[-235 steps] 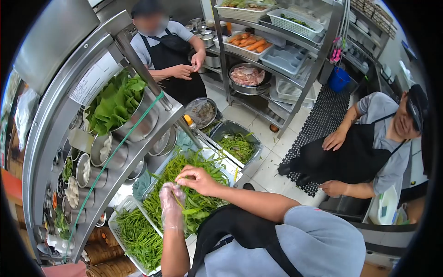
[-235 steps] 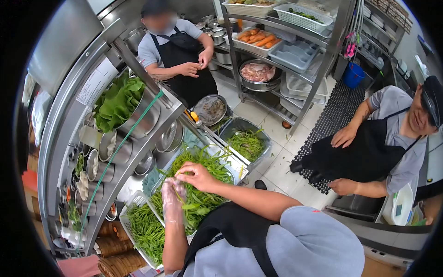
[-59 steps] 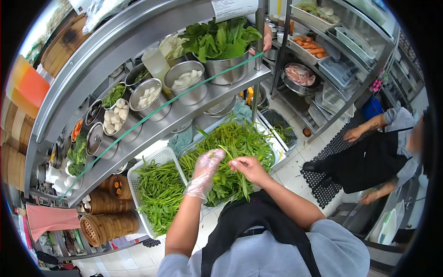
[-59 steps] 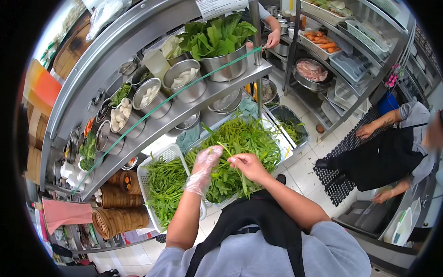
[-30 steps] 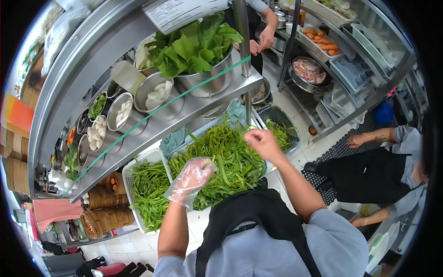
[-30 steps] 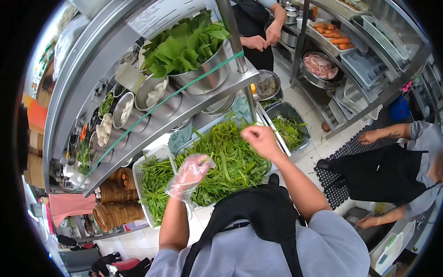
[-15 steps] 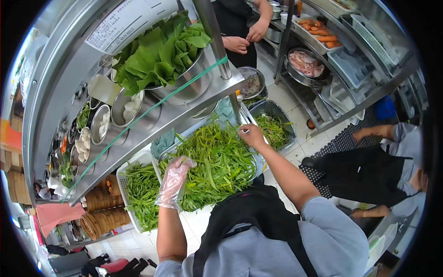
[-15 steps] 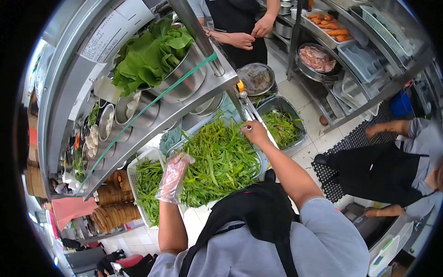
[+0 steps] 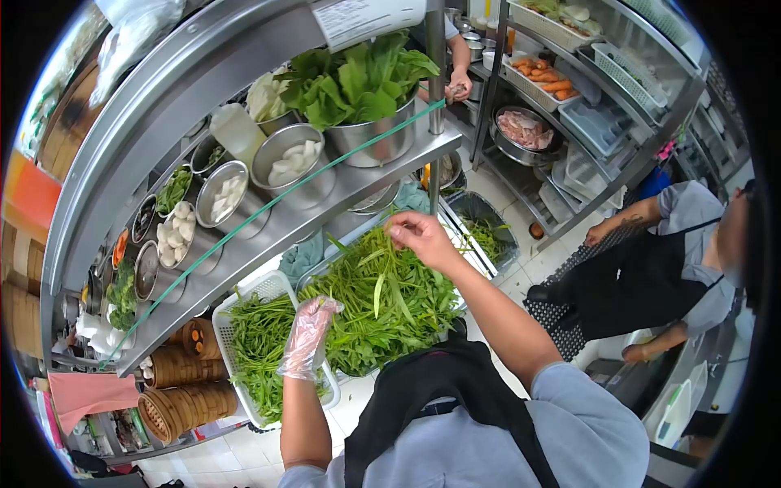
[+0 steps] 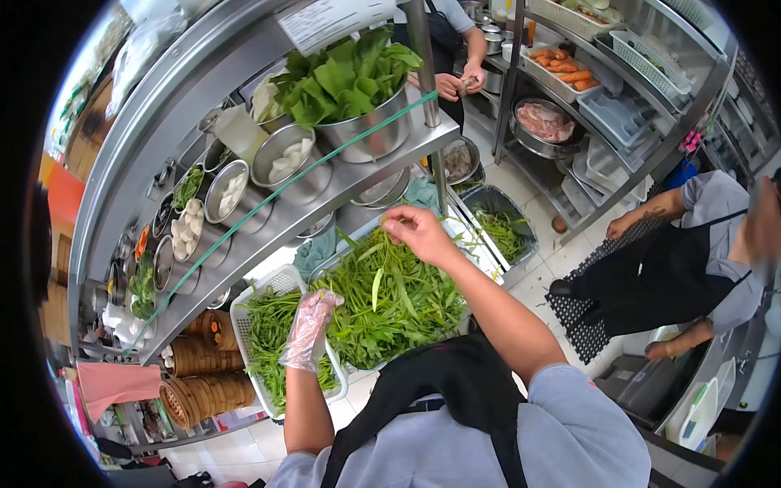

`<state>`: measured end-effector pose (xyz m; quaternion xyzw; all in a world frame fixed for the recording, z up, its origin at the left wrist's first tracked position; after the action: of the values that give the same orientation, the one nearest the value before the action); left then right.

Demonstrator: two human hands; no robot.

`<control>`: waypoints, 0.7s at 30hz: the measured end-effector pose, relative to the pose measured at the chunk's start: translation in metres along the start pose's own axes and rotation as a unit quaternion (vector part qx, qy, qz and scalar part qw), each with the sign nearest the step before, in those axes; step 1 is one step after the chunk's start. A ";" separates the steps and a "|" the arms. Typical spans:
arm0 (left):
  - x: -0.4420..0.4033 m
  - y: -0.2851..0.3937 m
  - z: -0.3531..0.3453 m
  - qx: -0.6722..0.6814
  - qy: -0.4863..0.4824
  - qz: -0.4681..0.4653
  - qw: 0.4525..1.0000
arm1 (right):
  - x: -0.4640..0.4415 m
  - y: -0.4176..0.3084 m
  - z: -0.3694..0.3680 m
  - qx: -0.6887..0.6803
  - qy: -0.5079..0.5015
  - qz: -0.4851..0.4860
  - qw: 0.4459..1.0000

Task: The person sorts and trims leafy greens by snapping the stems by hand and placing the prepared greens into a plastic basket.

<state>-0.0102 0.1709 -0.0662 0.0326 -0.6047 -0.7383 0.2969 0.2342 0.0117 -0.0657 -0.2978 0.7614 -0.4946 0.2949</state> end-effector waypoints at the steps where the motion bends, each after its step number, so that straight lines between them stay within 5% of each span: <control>1: 0.004 -0.006 0.005 0.027 0.012 0.041 0.999 | 0.001 0.000 -0.006 0.005 0.000 0.002 1.000; 3: -0.002 -0.011 0.013 0.045 0.022 -0.006 0.999 | 0.006 0.014 0.001 -0.133 0.120 -0.043 0.983; 6: -0.005 0.007 0.017 0.180 0.046 -0.081 0.979 | 0.014 0.016 -0.003 -0.158 0.156 -0.059 0.973; 11: -0.002 0.048 0.001 0.220 0.008 -0.047 0.974 | 0.020 -0.011 -0.018 -0.240 0.176 -0.030 0.954; 13: 0.002 0.073 -0.007 0.061 0.049 -0.039 0.996 | 0.021 -0.034 -0.029 -0.261 0.153 -0.016 0.953; 19: -0.019 0.092 -0.044 -0.002 -0.023 -0.081 0.996 | 0.017 -0.061 -0.030 -0.347 0.101 0.000 0.932; 21: -0.015 0.119 -0.061 -0.029 -0.011 -0.220 0.975 | 0.015 -0.056 -0.024 -0.385 0.091 -0.012 0.919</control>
<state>0.0743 0.1140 0.0218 0.1479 -0.5641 -0.8032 0.1214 0.2152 -0.0042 -0.0079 -0.3510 0.9128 -0.1920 0.0817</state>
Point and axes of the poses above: each hand's wrist, its own x-axis away from the middle knuckle, its own z-axis out of the back of the hand, y = z × x, the point moved 7 cm from there along -x, towards the middle knuckle, and after that the axes turned 5 degrees about -x, right-handed, at the moved point
